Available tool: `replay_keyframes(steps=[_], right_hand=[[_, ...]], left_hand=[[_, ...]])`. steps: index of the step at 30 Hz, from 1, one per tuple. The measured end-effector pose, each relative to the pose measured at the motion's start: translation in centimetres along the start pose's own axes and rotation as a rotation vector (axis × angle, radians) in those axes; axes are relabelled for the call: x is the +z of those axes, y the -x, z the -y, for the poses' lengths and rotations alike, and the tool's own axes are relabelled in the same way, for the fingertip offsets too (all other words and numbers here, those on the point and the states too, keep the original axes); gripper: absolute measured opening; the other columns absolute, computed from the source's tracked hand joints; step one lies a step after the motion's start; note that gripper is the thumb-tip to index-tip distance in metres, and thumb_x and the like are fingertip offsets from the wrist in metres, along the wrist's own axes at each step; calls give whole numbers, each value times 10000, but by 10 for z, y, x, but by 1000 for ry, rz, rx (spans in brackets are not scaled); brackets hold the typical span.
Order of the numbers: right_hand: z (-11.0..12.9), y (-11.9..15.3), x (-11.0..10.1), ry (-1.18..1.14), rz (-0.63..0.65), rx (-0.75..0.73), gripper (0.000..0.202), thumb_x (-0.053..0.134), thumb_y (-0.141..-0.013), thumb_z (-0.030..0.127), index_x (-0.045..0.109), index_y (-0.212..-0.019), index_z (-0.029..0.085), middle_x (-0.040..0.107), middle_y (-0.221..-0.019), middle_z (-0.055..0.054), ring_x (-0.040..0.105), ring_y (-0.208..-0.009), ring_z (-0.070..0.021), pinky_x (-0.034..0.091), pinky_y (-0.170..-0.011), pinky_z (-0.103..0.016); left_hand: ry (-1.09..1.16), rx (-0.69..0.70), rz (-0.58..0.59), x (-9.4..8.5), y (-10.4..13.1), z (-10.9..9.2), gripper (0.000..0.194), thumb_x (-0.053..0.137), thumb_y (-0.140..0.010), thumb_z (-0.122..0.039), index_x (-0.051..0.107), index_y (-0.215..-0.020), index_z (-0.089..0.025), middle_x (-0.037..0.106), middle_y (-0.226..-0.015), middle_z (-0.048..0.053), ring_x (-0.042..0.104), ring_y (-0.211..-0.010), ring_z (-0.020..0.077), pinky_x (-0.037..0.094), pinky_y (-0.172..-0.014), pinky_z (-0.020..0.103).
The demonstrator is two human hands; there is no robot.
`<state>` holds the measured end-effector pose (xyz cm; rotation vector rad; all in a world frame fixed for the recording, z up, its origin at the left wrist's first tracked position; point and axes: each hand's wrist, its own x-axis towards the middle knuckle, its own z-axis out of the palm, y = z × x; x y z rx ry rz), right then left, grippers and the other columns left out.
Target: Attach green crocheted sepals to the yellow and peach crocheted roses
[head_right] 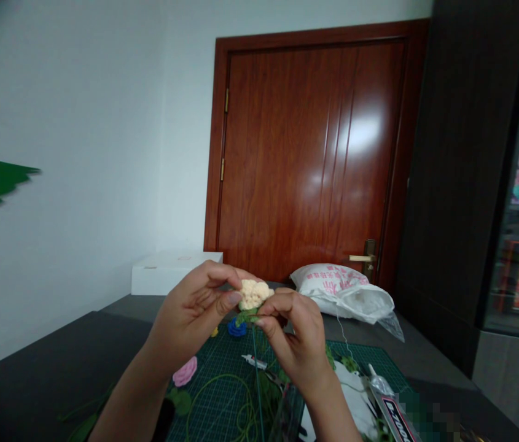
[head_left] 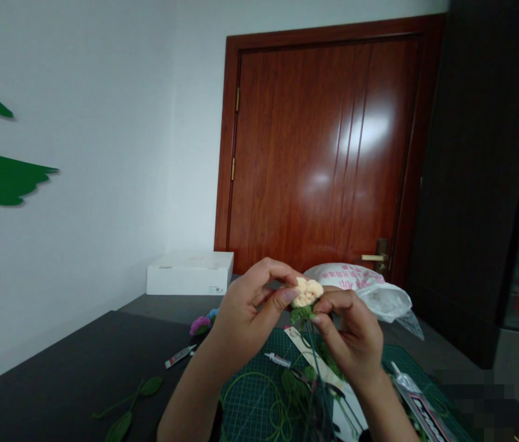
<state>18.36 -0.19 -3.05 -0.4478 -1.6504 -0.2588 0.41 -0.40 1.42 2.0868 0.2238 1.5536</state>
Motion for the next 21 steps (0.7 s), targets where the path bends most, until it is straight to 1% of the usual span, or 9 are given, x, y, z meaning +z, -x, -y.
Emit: replay_keyframes(steps=[5, 10, 13, 18, 21], right_hand=[[-5, 4, 1, -98, -35, 6, 81, 634, -898, 206, 566, -873, 241, 604, -718, 1, 613, -744, -186, 474, -634, -295], [-2, 4, 5, -181, -102, 93, 125, 664, -885, 212, 558, -944, 244, 598, -788, 9, 598, -651, -131, 477, -540, -229], [1, 4, 6, -211, -111, 116, 148, 667, -886, 215, 554, -976, 247, 601, -801, 17, 591, -594, -106, 472, -503, -204], [-3, 4, 4, -139, -88, 98, 131, 657, -896, 214, 574, -994, 235, 567, -649, 46, 580, -538, -121, 455, -486, -224], [-7, 3, 2, -53, -82, 65, 96, 655, -894, 222, 596, -970, 224, 612, -683, 19, 607, -589, -141, 476, -529, -252]], left_hand=[[-23, 43, 19, 0, 0, -3, 119, 596, -888, -105, 636, -952, -198, 665, -1014, 62, 651, -986, 182, 549, -852, 312], [17, 27, -18, 2, -1, -2, 135, 614, -867, -96, 632, -948, -203, 664, -994, 54, 669, -949, 175, 571, -808, 294], [19, 29, -31, 3, -2, -2, 132, 610, -870, -95, 634, -934, -208, 660, -979, 44, 669, -936, 163, 572, -801, 280], [12, 40, -37, 2, -1, -1, 140, 617, -864, -77, 645, -915, -204, 663, -998, 46, 664, -954, 156, 561, -814, 261], [38, 41, -42, 1, -1, 2, 148, 615, -866, -73, 640, -931, -204, 660, -1009, 48, 658, -966, 155, 559, -829, 265]])
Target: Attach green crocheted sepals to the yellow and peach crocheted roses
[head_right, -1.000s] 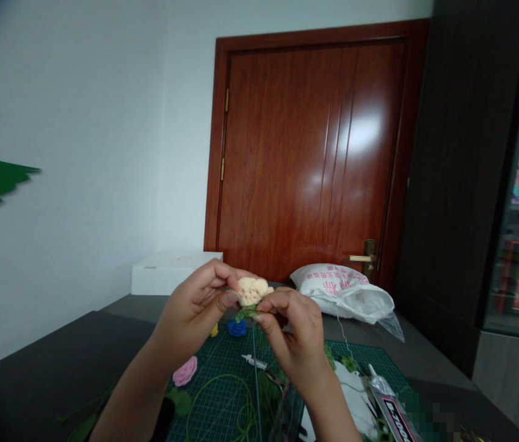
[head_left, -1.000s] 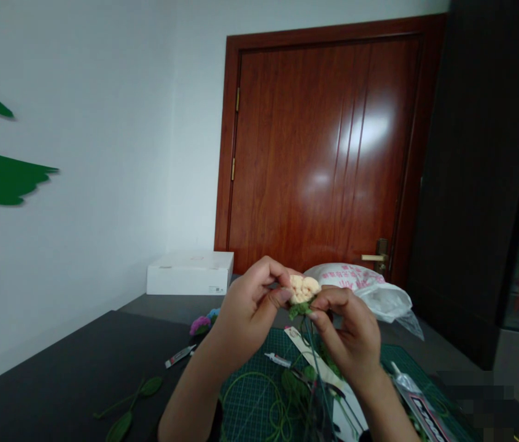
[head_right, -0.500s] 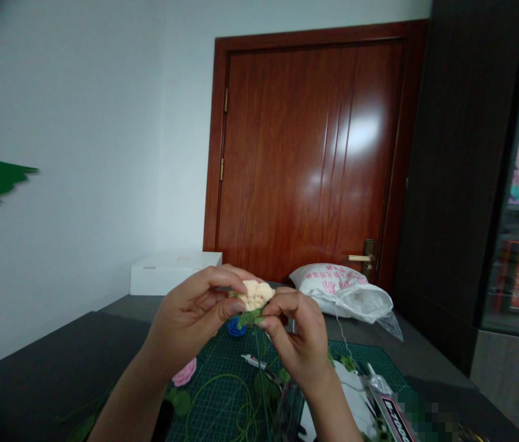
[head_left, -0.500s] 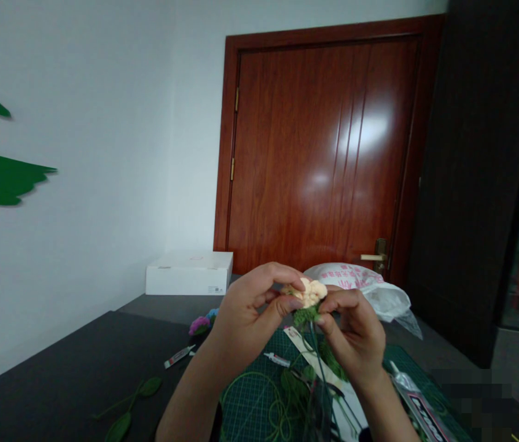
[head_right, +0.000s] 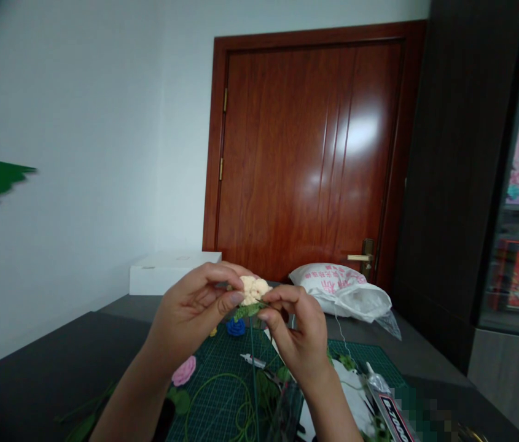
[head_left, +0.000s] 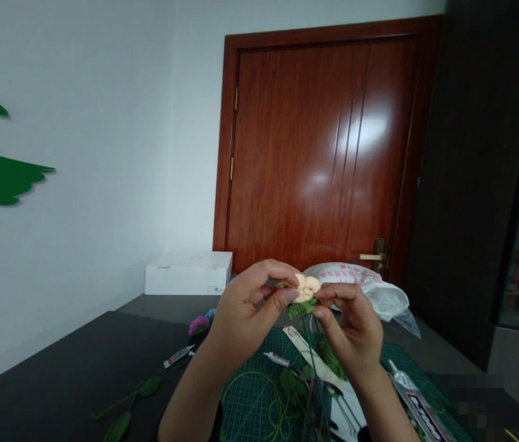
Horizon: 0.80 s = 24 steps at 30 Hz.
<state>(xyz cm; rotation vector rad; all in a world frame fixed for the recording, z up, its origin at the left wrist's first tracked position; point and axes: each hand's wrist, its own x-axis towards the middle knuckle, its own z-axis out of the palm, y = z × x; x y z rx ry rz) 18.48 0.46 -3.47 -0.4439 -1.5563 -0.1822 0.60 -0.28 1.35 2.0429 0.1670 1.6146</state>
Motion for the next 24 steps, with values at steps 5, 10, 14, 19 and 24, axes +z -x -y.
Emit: replay_keyframes(steps=[5, 10, 14, 19, 24], right_hand=[[7, -5, 0, 60, 16, -35, 37, 637, -897, 204, 609, -913, 221, 656, -733, -8, 629, -648, -161, 493, -566, -271], [23, -13, 3, 141, 117, -66, 60, 611, -902, 165, 619, -928, 218, 690, -765, -5, 643, -647, -149, 509, -587, -259], [26, -15, 5, 179, 93, -40, 39, 616, -899, 173, 615, -907, 211, 677, -714, 15, 624, -587, -131, 490, -552, -235], [24, -14, 3, 124, 51, 41, 38, 606, -910, 208, 594, -874, 211, 633, -651, 35, 604, -546, -124, 472, -514, -216], [25, -17, 3, 81, 85, 75, 62, 609, -904, 211, 593, -844, 208, 640, -665, 23, 609, -553, -130, 476, -504, -218]], left_hand=[[13, -21, -20, 1, 1, 1, 132, 618, -865, -109, 606, -957, -203, 648, -991, 51, 655, -933, 164, 578, -823, 297], [-109, -45, -55, 3, -1, 0, 103, 621, -860, -159, 603, -955, -196, 644, -940, 44, 662, -888, 164, 591, -759, 262], [-110, -31, -50, -1, -2, 1, 107, 586, -885, -146, 628, -969, -198, 663, -936, 39, 671, -889, 152, 576, -771, 250], [-55, -70, 68, -9, -3, -2, 238, 589, -839, -55, 676, -1002, -205, 698, -1064, 61, 673, -1002, 177, 563, -864, 307], [-309, -17, 109, -12, -4, -5, 191, 611, -811, -59, 725, -871, -199, 724, -930, 46, 667, -913, 176, 536, -815, 299]])
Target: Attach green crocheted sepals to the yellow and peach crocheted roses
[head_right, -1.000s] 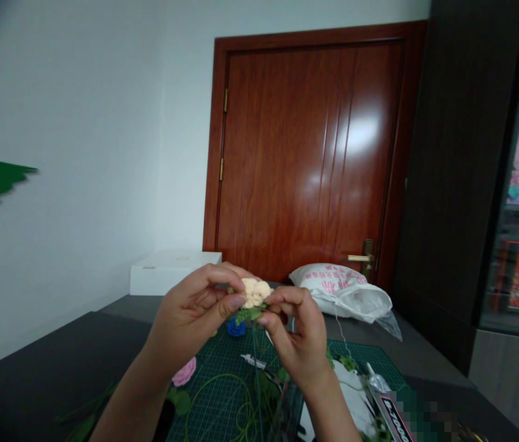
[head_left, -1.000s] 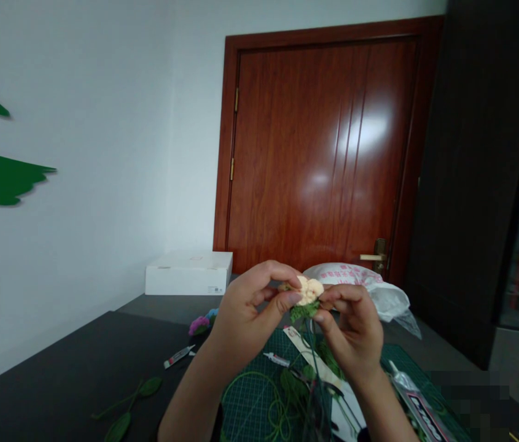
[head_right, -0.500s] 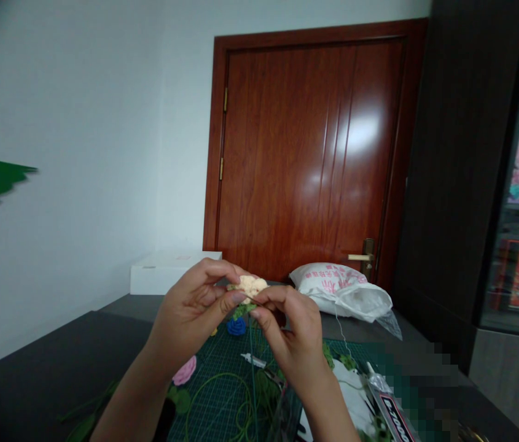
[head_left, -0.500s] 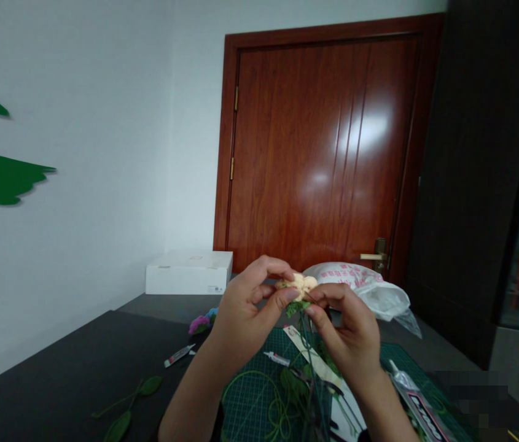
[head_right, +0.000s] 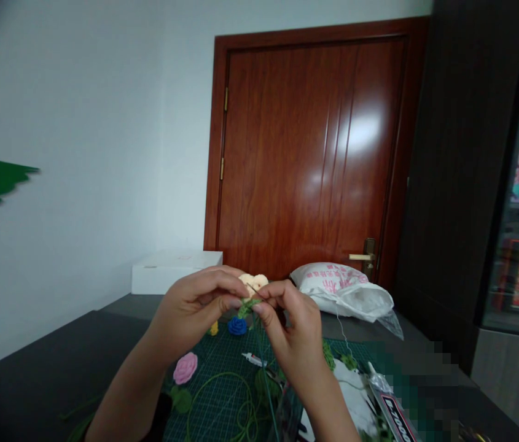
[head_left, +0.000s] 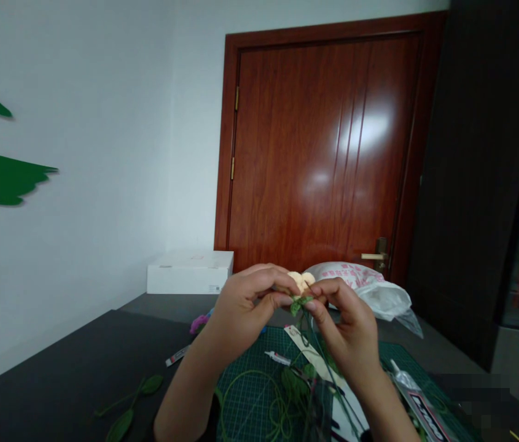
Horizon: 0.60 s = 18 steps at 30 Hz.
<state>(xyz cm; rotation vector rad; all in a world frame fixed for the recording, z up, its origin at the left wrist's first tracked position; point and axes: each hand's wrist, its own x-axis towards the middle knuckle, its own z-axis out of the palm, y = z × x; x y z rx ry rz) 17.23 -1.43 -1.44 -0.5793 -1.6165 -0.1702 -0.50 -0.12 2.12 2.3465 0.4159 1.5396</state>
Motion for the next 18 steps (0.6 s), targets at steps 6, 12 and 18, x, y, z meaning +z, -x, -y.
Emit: replay_keyframes(steps=[6, 12, 18], right_hand=[[0, 0, 1, 1, 48, -38, 73, 602, -913, 215, 590, -841, 212, 659, -682, 19, 633, -586, -137, 482, -527, -225], [1, 0, 0, 36, 34, -45, 55, 599, -917, 222, 593, -864, 214, 665, -683, 19, 641, -584, -143, 492, -534, -231], [4, -2, -1, 49, 18, -45, 52, 610, -907, 204, 587, -862, 216, 672, -701, 24, 646, -591, -132, 499, -539, -214]], left_hand=[[-81, -46, -79, 7, 1, 0, 178, 534, -795, -51, 641, -760, -189, 690, -819, 23, 643, -791, 157, 494, -708, 281], [-123, -91, -149, 18, 0, -3, 172, 478, -777, -45, 570, -765, -190, 661, -809, 22, 611, -769, 161, 472, -702, 296], [-133, -108, -234, 27, 2, -4, 153, 472, -826, -69, 554, -795, -194, 651, -813, 33, 617, -808, 183, 470, -699, 309]])
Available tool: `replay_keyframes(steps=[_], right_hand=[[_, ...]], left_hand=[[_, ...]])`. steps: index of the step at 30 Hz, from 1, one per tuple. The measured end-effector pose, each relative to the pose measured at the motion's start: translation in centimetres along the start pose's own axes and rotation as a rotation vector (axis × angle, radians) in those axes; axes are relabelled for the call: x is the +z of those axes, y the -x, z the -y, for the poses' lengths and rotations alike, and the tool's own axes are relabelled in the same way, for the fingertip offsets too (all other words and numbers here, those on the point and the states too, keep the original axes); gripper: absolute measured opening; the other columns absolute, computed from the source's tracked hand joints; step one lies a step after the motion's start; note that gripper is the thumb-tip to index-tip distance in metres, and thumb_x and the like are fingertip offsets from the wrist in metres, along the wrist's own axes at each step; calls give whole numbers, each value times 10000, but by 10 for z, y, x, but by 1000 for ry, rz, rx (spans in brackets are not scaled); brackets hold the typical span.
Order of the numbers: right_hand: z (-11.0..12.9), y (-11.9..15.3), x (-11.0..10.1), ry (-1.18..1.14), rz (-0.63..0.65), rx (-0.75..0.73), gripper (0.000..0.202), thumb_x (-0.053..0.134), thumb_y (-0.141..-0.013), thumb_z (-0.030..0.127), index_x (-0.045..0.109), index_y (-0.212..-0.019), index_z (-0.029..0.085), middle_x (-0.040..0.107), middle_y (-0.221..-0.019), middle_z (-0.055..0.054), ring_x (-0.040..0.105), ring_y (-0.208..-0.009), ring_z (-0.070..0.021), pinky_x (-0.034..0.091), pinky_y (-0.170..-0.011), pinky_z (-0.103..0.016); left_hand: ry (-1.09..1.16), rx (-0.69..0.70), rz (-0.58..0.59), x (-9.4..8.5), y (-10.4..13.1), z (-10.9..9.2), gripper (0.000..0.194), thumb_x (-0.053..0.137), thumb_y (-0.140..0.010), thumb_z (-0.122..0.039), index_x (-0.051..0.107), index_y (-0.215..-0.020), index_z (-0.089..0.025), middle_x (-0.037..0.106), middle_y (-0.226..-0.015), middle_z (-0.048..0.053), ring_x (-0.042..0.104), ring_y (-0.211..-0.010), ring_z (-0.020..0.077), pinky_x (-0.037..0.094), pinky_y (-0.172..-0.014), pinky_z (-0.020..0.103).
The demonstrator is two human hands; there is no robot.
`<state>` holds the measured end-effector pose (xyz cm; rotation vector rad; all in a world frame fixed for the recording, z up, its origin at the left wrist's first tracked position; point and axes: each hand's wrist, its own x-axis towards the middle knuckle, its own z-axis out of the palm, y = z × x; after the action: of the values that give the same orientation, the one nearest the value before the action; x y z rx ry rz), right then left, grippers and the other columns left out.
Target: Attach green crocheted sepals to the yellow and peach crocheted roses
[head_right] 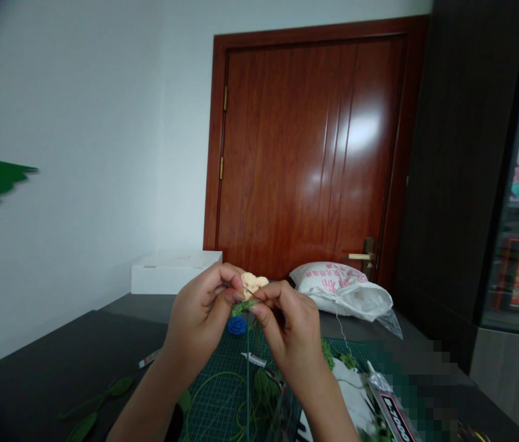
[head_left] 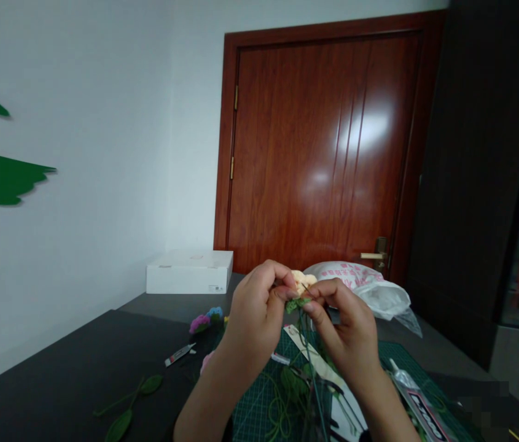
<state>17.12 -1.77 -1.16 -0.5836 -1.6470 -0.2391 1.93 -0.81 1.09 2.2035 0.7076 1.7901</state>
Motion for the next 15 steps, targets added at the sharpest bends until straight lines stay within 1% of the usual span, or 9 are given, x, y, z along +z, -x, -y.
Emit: replay_keyframes(steps=[3, 7, 9, 12, 15], right_hand=[[2, 0, 0, 15, -2, 9, 64, 617, -902, 203, 586, -847, 216, 671, -688, 24, 641, -571, -132, 494, -524, -216], [4, 1, 1, 16, 4, 43, 53, 618, -906, 228, 584, -867, 218, 672, -683, 21, 632, -552, -135, 493, -514, -222], [4, 1, 1, 11, 13, 59, 49, 615, -909, 238, 581, -879, 219, 669, -677, 24, 628, -544, -133, 491, -511, -221], [4, 2, 1, 25, 14, 63, 46, 616, -906, 238, 577, -887, 221, 663, -671, 29, 623, -540, -129, 487, -515, -219], [4, 2, 1, 36, -5, 58, 56, 624, -898, 225, 573, -876, 220, 648, -658, 40, 608, -532, -119, 474, -512, -208]], left_hand=[[0, -13, -49, 3, 1, -1, 137, 487, -840, -89, 551, -788, -198, 649, -796, 30, 617, -790, 185, 476, -675, 306], [24, -30, -77, 5, 1, -3, 116, 512, -847, -111, 562, -791, -199, 656, -788, 27, 627, -774, 179, 489, -643, 288], [72, -49, -88, 6, 1, -2, 99, 539, -832, -116, 565, -783, -198, 654, -778, 21, 629, -752, 170, 495, -627, 275], [185, -113, -93, 8, 0, -2, 81, 598, -804, -131, 556, -785, -197, 640, -758, 2, 616, -676, 141, 491, -583, 247], [283, -152, -86, 6, -1, -1, 114, 649, -796, -162, 541, -806, -197, 618, -740, -13, 592, -631, 123, 476, -547, 225]])
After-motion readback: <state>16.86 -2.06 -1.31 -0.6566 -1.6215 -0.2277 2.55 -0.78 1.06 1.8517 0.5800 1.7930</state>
